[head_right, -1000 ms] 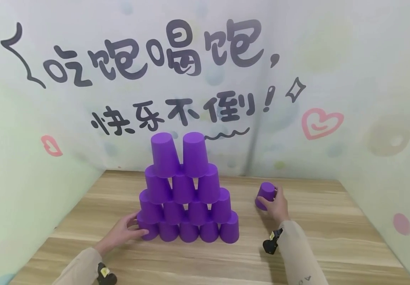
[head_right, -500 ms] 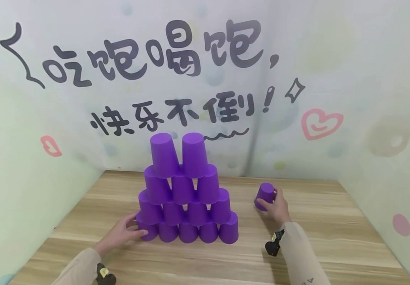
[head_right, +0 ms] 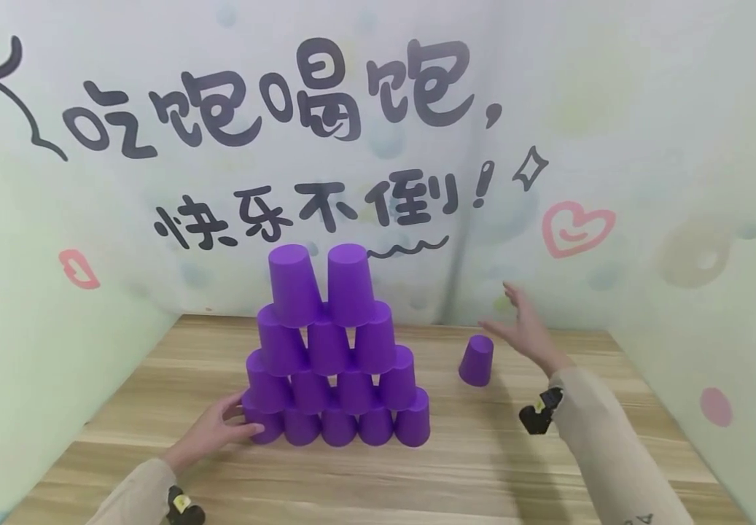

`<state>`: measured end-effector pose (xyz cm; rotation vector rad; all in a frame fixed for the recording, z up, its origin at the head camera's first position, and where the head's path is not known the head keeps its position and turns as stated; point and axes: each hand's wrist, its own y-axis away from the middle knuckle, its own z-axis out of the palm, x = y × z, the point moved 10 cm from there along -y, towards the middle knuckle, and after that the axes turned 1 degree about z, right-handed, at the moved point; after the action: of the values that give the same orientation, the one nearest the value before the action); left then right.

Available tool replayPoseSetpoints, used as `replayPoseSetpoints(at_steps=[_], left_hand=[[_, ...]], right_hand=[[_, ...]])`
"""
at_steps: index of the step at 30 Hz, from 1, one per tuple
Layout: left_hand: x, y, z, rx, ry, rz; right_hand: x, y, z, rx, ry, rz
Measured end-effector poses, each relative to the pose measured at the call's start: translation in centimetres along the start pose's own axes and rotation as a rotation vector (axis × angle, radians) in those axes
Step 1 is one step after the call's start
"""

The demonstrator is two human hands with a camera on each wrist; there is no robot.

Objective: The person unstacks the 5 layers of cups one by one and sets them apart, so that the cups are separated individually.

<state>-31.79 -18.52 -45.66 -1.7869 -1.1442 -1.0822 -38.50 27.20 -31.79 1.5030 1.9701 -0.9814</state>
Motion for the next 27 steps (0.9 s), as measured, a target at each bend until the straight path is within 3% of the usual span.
replayPoseSetpoints(at_steps=[3,7,15,22,27], left_hand=[[0.1,0.0,-0.1,-0.001,-0.011,0.006],[0.1,0.1,-0.1,0.000,-0.030,0.002],[-0.2,0.0,-0.1,0.003,-0.037,-0.035],[0.0,-0.1,-0.2,-0.009,-0.040,-0.030],[0.1,0.0,-0.1,-0.014,-0.033,-0.022]], right_hand=[[-4.2,-0.5,-1.5,0.030,-0.006,-0.040],[-9.8,-1.0,-2.1,0.012,-0.080,-0.067],[-19.0,-1.3,0.8,-0.157,-0.266,-0.176],[-22.0,-0.9,5.7,-0.341,-0.360,-0.184],[-22.3,-0.9,7.7,-0.334,-0.399,-0.183]])
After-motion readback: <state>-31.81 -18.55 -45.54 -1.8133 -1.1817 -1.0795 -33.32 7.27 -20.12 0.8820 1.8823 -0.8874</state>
